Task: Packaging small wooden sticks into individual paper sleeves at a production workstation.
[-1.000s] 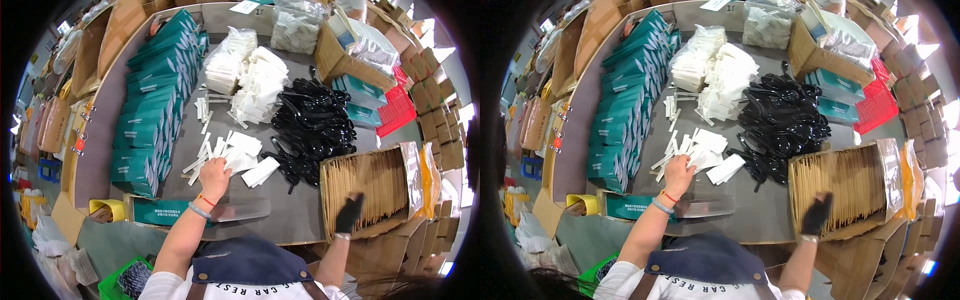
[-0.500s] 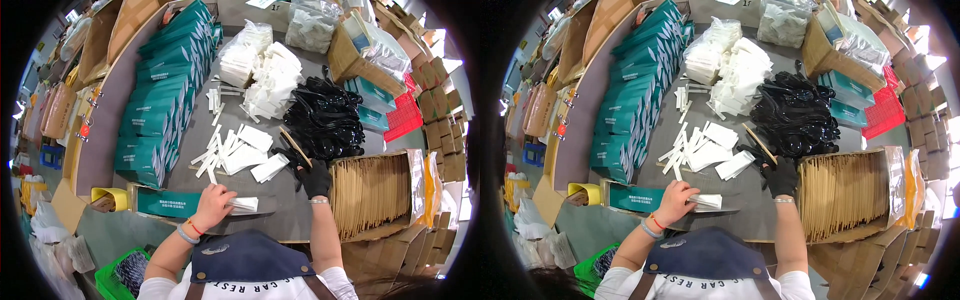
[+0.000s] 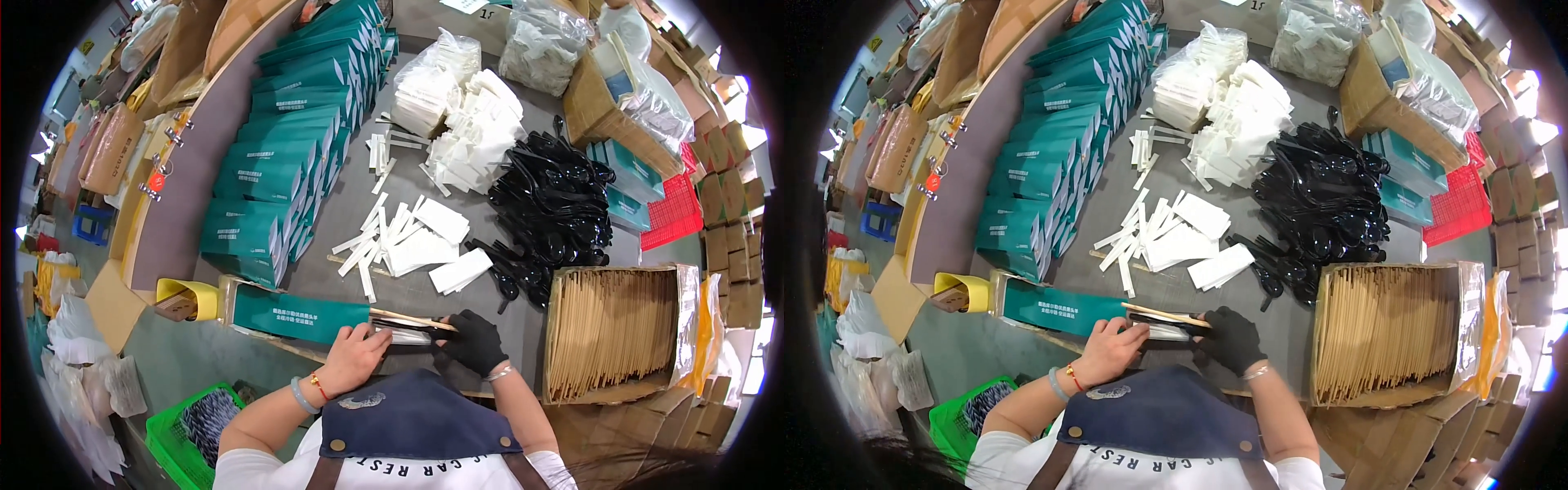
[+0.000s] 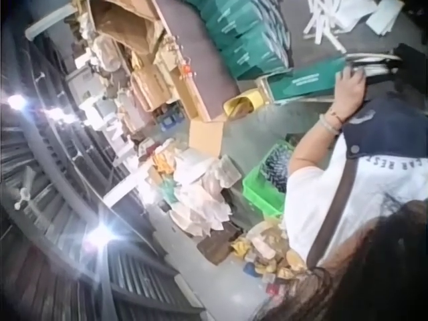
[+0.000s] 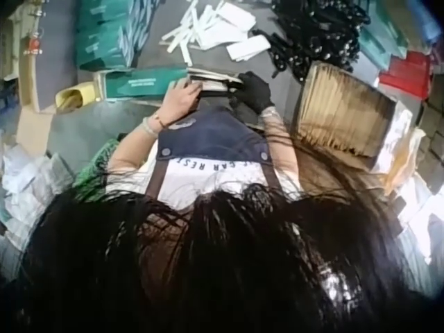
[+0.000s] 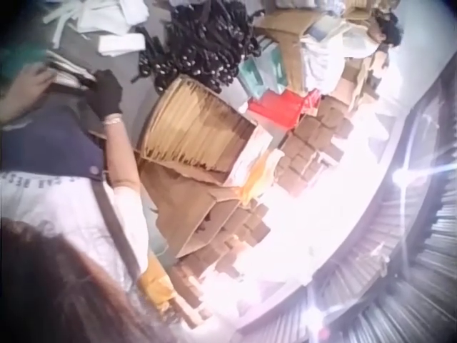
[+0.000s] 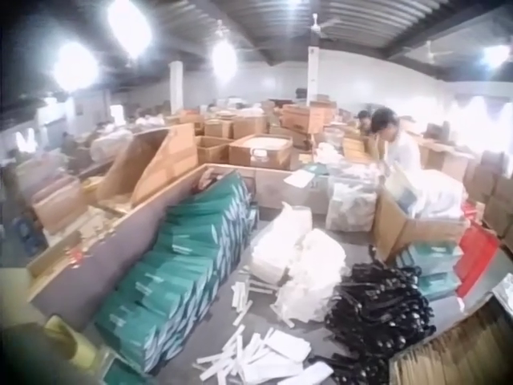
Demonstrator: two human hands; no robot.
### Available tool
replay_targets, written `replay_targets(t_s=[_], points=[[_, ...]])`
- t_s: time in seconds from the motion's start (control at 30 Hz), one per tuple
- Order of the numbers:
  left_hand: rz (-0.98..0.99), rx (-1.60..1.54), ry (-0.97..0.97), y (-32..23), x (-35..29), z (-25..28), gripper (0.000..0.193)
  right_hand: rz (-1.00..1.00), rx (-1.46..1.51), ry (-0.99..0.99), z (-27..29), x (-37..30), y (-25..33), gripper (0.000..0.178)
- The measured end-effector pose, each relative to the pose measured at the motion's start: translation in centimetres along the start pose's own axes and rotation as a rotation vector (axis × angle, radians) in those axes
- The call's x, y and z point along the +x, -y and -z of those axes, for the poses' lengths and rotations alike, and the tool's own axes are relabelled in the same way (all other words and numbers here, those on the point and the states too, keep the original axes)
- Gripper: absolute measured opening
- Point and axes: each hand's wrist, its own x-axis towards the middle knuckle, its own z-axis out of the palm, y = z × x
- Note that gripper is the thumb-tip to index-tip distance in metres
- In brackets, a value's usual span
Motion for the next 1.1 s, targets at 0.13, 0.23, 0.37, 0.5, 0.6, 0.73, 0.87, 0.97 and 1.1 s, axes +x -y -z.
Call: replay_targets(t_s=[0.13,0.23,0.37,0.5,0.6,0.73,0.87,0.97,1.1], points=[[0.059,-0.090,0.005,1.5,-1.0,1.0,0.052,0.051,-0.145,-0.019,0.4,0.0,1.6,0.034],[0.150,-0.215,-0.051,3.2,-1.0,2.4,0.065,0.290,-0.240,-0.071,-0.2,-0.6,-0.7,0.043],[0.165,-0.162,-0.042,4.5,-0.6,1.7,0.075,0.330,-0.242,-0.058,-1.3,-0.3,-1.0,0.038],[0.111,-0.290,-0.057,3.5,1.5,0.7,0.077,0.418,-0.020,-0.109,-4.6,1.6,3.1,0.026],[0.112,-0.259,-0.062,3.1,2.3,1.6,0.075,0.066,0.280,-0.031,-3.8,1.0,1.0,0.021],[0.118,-0.195,-0.059,2.2,2.8,0.8,0.070,-0.056,0.344,-0.190,-3.6,-0.2,1.4,0.012],[0.051,-0.178,-0.126,2.1,4.2,-0.3,0.063,0.106,0.462,-0.147,-6.5,1.9,4.3,0.033],[-0.049,-0.031,0.010,2.2,4.1,0.8,0.061,0.272,-0.057,-0.353,-3.5,1.4,3.9,0.051],[-0.078,-0.026,0.466,2.1,6.4,3.3,0.048,0.231,-0.251,-0.127,-2.6,1.5,3.3,0.065]])
